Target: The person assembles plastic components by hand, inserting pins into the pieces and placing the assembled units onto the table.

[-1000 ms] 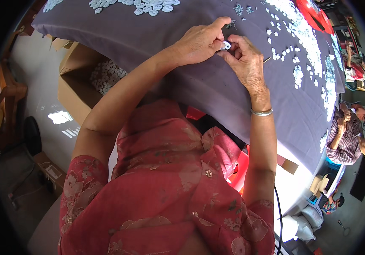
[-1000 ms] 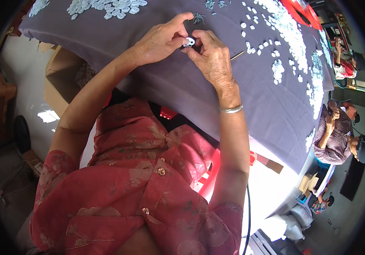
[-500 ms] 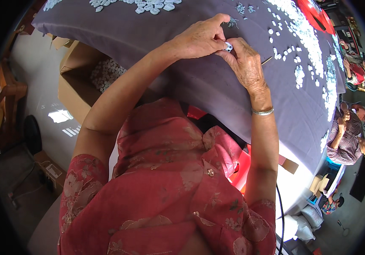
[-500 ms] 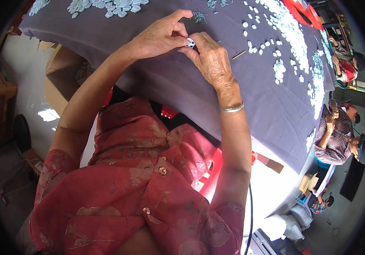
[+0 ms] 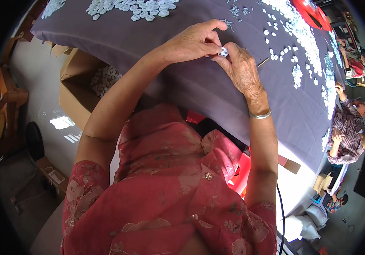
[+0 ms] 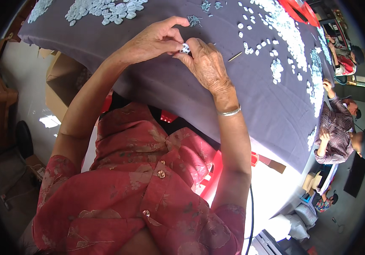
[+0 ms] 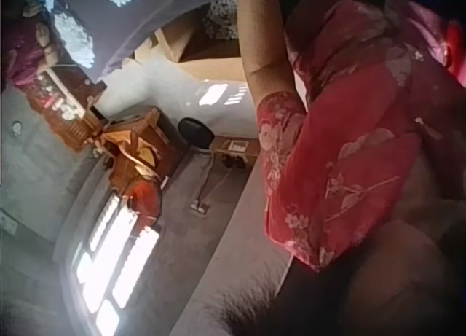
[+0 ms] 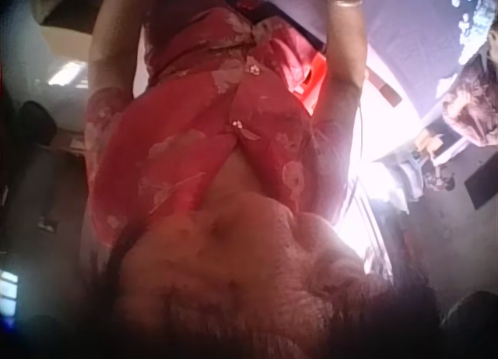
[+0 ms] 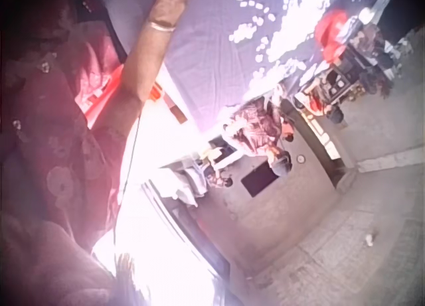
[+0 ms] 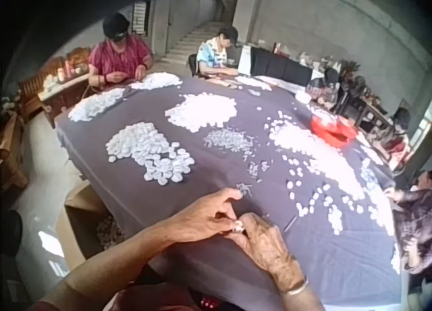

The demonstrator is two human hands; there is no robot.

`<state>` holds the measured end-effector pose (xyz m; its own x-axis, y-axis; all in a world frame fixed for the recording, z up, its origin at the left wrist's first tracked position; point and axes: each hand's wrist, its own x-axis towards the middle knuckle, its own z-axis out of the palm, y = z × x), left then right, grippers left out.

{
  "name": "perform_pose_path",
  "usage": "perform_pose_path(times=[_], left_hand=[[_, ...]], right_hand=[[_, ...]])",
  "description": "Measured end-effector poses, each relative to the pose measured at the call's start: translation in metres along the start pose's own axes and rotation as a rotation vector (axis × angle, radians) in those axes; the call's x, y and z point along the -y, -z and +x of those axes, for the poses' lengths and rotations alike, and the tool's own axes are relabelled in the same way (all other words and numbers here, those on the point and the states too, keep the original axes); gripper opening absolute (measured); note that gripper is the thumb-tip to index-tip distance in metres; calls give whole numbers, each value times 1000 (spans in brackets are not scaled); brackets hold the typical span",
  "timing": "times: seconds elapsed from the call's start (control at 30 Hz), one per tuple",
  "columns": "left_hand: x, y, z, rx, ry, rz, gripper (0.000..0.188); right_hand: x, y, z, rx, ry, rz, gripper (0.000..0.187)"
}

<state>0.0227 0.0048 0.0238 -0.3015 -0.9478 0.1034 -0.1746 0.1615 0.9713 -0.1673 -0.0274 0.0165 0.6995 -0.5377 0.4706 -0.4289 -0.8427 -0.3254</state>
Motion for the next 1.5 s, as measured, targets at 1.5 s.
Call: perform_pose_path(times=[1.5], left_hand=[[3, -10, -1, -3, -29, -125, 41]], right_hand=[[4, -3, -6, 53, 1, -89, 29]])
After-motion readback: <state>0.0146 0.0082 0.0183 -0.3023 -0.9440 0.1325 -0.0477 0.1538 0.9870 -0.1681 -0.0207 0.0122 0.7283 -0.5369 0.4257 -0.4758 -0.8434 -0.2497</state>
